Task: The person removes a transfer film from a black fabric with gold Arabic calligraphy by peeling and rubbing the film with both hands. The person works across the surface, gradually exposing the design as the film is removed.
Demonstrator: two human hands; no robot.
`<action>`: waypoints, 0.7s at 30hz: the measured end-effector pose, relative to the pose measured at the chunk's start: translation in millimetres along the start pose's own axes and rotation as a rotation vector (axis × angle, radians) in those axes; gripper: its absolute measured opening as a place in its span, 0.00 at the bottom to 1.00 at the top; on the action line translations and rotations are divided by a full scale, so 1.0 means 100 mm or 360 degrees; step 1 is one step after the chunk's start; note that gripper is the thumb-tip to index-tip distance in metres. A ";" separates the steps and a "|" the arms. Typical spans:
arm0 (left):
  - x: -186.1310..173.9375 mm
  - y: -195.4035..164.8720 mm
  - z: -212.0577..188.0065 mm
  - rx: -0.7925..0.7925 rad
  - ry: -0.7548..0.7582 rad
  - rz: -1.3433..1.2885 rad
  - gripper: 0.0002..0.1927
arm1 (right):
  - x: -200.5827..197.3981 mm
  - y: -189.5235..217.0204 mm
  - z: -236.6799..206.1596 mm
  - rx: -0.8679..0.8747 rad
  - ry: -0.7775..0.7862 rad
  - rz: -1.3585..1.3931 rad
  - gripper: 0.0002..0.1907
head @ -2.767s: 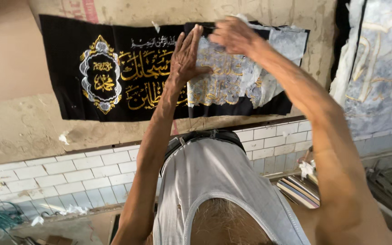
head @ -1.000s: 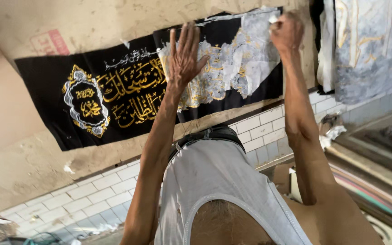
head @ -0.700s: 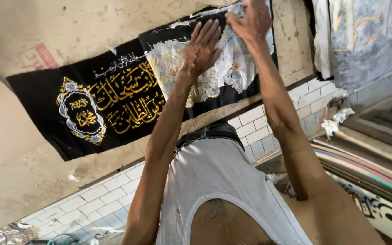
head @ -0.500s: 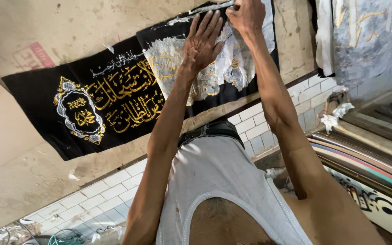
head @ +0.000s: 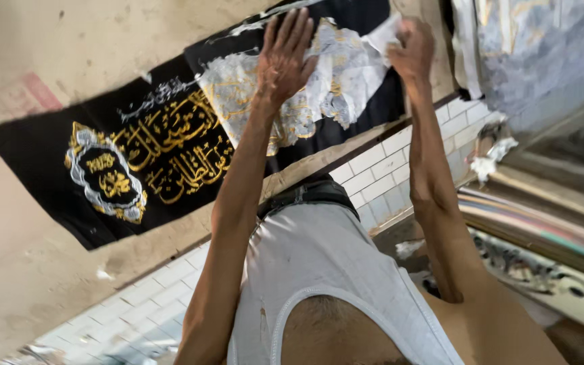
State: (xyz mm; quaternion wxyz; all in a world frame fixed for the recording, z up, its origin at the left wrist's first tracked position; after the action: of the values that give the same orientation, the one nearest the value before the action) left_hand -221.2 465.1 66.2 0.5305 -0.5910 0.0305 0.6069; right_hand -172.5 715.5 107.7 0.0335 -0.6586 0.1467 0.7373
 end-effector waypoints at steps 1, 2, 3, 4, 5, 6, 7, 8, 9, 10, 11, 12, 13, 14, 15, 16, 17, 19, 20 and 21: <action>0.02 0.01 -0.01 -0.0003 0.0021 -0.0020 0.34 | -0.13 0.25 -0.03 -0.0334 -0.0161 0.0081 0.18; 0.03 -0.01 -0.01 -0.0005 0.0046 -0.0045 0.33 | -0.25 0.50 -0.11 -0.0667 -0.0313 0.0155 0.25; 0.05 -0.03 -0.01 -0.0013 0.0073 -0.0067 0.32 | -0.23 0.55 -0.11 -0.0644 -0.0230 0.0171 0.25; 0.08 -0.11 0.00 0.0073 0.0082 0.0052 0.32 | -0.19 0.61 -0.11 -0.0628 -0.0146 0.0193 0.26; 0.11 -0.20 0.03 0.0152 0.0089 0.0164 0.32 | -0.15 0.64 -0.11 -0.0618 -0.0053 0.0217 0.27; 0.16 -0.29 0.05 0.0220 0.0092 0.0272 0.33 | -0.13 0.66 -0.12 -0.0631 -0.0045 0.0115 0.22; 0.25 -0.36 0.10 0.0243 0.0175 0.0121 0.32 | -0.09 0.67 -0.12 -0.0653 -0.0037 0.0012 0.18; 0.35 -0.44 0.15 0.0263 0.0257 -0.0032 0.31 | -0.04 0.66 -0.14 -0.0677 -0.0027 -0.0092 0.14; 0.44 -0.51 0.19 0.0281 0.0338 -0.0182 0.30 | 0.10 0.59 -0.15 -0.0617 0.0111 -0.0117 0.13; 0.47 -0.52 0.24 0.0216 0.0311 -0.0193 0.29 | 0.26 0.50 -0.19 -0.0556 0.0247 -0.0141 0.15; 0.49 -0.52 0.29 0.0157 0.0284 -0.0200 0.29 | 0.42 0.41 -0.24 -0.0493 0.0378 -0.0164 0.18; 0.49 -0.51 0.33 0.0107 0.0258 -0.0203 0.28 | 0.51 0.39 -0.33 -0.0536 0.0444 -0.0209 0.18; 0.52 -0.51 0.33 0.0090 0.0275 -0.0195 0.28 | 0.60 0.36 -0.51 -0.0572 0.0520 -0.0249 0.18; 0.54 -0.50 0.33 0.0073 0.0290 -0.0182 0.27 | 0.69 0.35 -0.72 -0.0612 0.0593 -0.0287 0.17; 0.54 -0.49 0.32 0.0061 0.0296 -0.0164 0.27 | 0.80 0.32 -0.98 -0.0680 0.0686 -0.0237 0.16; 0.54 -0.48 0.31 0.0067 0.0303 -0.0169 0.27 | 0.88 0.32 -1.31 -0.0747 0.0780 -0.0190 0.14; 0.54 -0.48 0.30 0.0069 0.0311 -0.0177 0.27 | 0.92 0.34 -1.66 -0.0813 0.0879 -0.0142 0.13; 0.55 -0.48 0.30 0.0097 0.0314 -0.0175 0.26 | 1.06 0.20 -2.29 -0.0707 0.1371 0.0032 0.17; 0.54 -0.49 0.31 0.0115 0.0309 -0.0159 0.26 | 1.15 0.07 -2.58 -0.0535 0.1759 0.0173 0.23; 0.54 -0.49 0.31 0.0128 0.0308 -0.0139 0.26 | 1.08 -0.05 -2.48 -0.0291 0.1571 0.0395 0.19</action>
State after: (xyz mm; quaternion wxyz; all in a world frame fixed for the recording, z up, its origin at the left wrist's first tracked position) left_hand -194.7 539.8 63.8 0.5743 -0.6258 0.0800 0.5217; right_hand 52.9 639.7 -21.6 -0.1852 -0.9059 0.1568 0.3470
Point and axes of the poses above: each hand's wrist, its own z-axis towards the middle knuckle, its own x-axis out of the palm, y = z × x, the point moved 10 cm from there along z, towards the middle knuckle, and after that the axes turned 10 degrees about -z, right-handed, at the moved point
